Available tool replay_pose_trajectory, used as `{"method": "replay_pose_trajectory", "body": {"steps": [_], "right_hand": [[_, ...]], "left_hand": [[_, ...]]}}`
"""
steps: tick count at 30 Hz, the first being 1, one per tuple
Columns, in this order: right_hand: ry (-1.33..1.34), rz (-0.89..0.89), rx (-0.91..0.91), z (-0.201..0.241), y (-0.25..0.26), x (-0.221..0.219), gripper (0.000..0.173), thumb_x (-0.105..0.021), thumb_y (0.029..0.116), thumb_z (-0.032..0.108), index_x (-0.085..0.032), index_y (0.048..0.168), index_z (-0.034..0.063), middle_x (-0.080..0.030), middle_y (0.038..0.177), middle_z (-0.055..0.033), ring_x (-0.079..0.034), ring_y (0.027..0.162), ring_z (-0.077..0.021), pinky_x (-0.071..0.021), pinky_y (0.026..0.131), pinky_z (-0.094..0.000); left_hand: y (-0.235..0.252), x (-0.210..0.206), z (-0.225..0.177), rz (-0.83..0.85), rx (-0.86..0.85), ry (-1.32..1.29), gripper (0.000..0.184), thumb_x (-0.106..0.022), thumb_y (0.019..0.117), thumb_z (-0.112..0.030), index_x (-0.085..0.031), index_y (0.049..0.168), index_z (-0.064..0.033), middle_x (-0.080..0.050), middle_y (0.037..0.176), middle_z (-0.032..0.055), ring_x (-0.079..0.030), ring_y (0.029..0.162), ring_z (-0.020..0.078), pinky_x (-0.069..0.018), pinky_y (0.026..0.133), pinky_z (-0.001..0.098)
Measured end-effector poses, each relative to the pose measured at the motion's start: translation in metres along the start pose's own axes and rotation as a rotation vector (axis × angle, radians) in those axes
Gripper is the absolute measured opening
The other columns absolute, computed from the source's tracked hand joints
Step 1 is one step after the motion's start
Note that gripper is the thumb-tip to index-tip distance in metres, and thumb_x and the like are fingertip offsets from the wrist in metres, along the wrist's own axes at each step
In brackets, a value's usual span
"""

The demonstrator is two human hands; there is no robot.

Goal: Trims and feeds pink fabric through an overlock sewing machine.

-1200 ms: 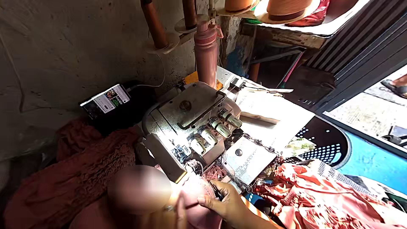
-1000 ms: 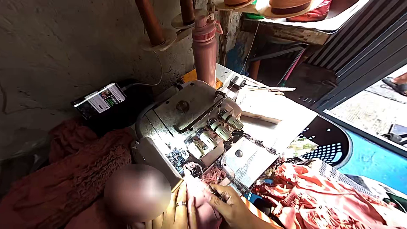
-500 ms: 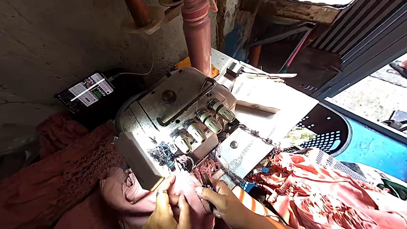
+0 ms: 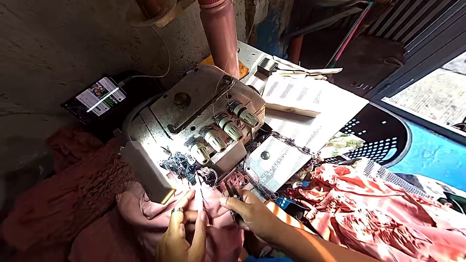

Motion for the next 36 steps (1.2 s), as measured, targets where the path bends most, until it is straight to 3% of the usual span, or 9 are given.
{"method": "replay_pose_trajectory", "body": {"steps": [1, 3, 5, 9, 14, 18, 28, 33, 36], "right_hand": [[-0.084, -0.022, 0.080, 0.002, 0.001, 0.001, 0.011, -0.056, 0.0995, 0.014, -0.060, 0.089, 0.0153, -0.051, 0.064, 0.0134, -0.039, 0.048, 0.0066, -0.0329, 0.046, -0.0128], [-0.244, -0.042, 0.225, 0.006, 0.001, -0.003, 0.008, -0.067, 0.0924, 0.017, -0.064, 0.094, 0.0094, -0.058, 0.072, 0.0111, -0.052, 0.062, 0.0064, -0.0445, 0.059, -0.0145], [-0.289, -0.033, 0.256, 0.002, 0.002, -0.009, 0.020, -0.074, 0.0876, 0.019, -0.066, 0.099, 0.0052, -0.066, 0.081, 0.0060, -0.063, 0.074, 0.0037, -0.0533, 0.071, -0.0176], [-0.206, -0.048, 0.224, -0.005, 0.003, -0.015, 0.019, -0.075, 0.0846, 0.011, -0.066, 0.101, 0.0056, -0.068, 0.082, 0.0063, -0.065, 0.075, 0.0037, -0.0551, 0.071, -0.0168], [-0.148, -0.034, 0.169, -0.004, 0.000, -0.019, 0.024, -0.076, 0.0864, 0.008, -0.067, 0.107, 0.0026, -0.072, 0.087, 0.0032, -0.069, 0.076, 0.0010, -0.0583, 0.073, -0.0182], [-0.146, -0.031, 0.187, -0.005, 0.000, -0.020, 0.024, -0.078, 0.0855, 0.009, -0.068, 0.107, 0.0026, -0.073, 0.088, 0.0030, -0.069, 0.079, 0.0019, -0.0579, 0.075, -0.0179], [-0.111, -0.047, 0.201, -0.011, -0.001, -0.018, 0.023, -0.075, 0.0856, 0.006, -0.067, 0.107, 0.0039, -0.072, 0.087, 0.0053, -0.068, 0.078, 0.0031, -0.0572, 0.075, -0.0172], [-0.193, -0.088, 0.229, -0.009, -0.006, -0.010, 0.030, -0.074, 0.0844, 0.008, -0.064, 0.112, 0.0034, -0.070, 0.089, 0.0064, -0.065, 0.080, 0.0055, -0.0552, 0.075, -0.0156], [-0.364, -0.188, 0.561, -0.006, -0.013, 0.004, 0.040, -0.071, 0.0872, 0.008, -0.055, 0.123, -0.0008, -0.069, 0.102, -0.0004, -0.064, 0.085, 0.0025, -0.0540, 0.075, -0.0160]], "left_hand": [[0.000, 0.001, -0.002, -0.017, -0.012, 0.036, 0.040, -0.055, 0.0954, -0.010, -0.058, 0.132, 0.0061, -0.073, 0.098, 0.0032, -0.065, 0.076, -0.0011, -0.0543, 0.069, 0.0182], [-0.001, 0.001, -0.013, -0.079, -0.056, 0.237, 0.039, -0.042, 0.0981, -0.008, -0.063, 0.127, 0.0081, -0.073, 0.110, 0.0173, -0.071, 0.095, 0.0176, -0.0557, 0.082, 0.0336], [0.003, -0.004, -0.021, -0.206, -0.105, 0.417, 0.036, -0.040, 0.0983, -0.009, -0.067, 0.112, 0.0090, -0.071, 0.090, 0.0217, -0.072, 0.080, 0.0316, -0.0551, 0.066, 0.0451], [0.013, -0.003, -0.016, -0.291, -0.114, 0.458, 0.040, -0.062, 0.0952, -0.035, -0.070, 0.096, 0.0044, -0.066, 0.071, 0.0142, -0.066, 0.062, 0.0269, -0.0494, 0.055, 0.0449], [0.026, 0.007, -0.001, -0.236, -0.165, 0.305, 0.023, -0.063, 0.0945, -0.023, -0.078, 0.097, -0.0054, -0.078, 0.091, 0.0080, -0.074, 0.084, 0.0117, -0.0551, 0.073, 0.0320], [0.032, 0.011, 0.009, -0.201, -0.146, 0.190, 0.023, -0.063, 0.0944, -0.025, -0.078, 0.094, -0.0075, -0.076, 0.089, 0.0016, -0.068, 0.084, -0.0047, -0.0512, 0.075, 0.0150], [0.021, 0.002, -0.018, -0.362, -0.184, 0.450, 0.027, -0.059, 0.0963, -0.023, -0.077, 0.088, -0.0040, -0.069, 0.069, 0.0092, -0.065, 0.060, 0.0185, -0.0466, 0.054, 0.0374], [0.002, 0.000, -0.030, -0.021, -0.217, 0.413, 0.052, -0.045, 0.1028, -0.037, -0.072, 0.121, 0.0039, -0.075, 0.099, 0.0174, -0.072, 0.083, 0.0301, -0.0563, 0.073, 0.0466], [0.022, 0.019, -0.003, 0.227, -0.179, 0.237, 0.048, -0.035, 0.1022, -0.027, -0.074, 0.123, -0.0069, -0.076, 0.109, 0.0071, -0.071, 0.097, 0.0150, -0.0557, 0.086, 0.0383]]}}
Point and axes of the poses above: each hand's wrist, its own y-axis towards the middle knuckle, its own x-axis out of the back of the hand, z = x × y, the point moved 6 cm from there along y, towards the middle knuckle
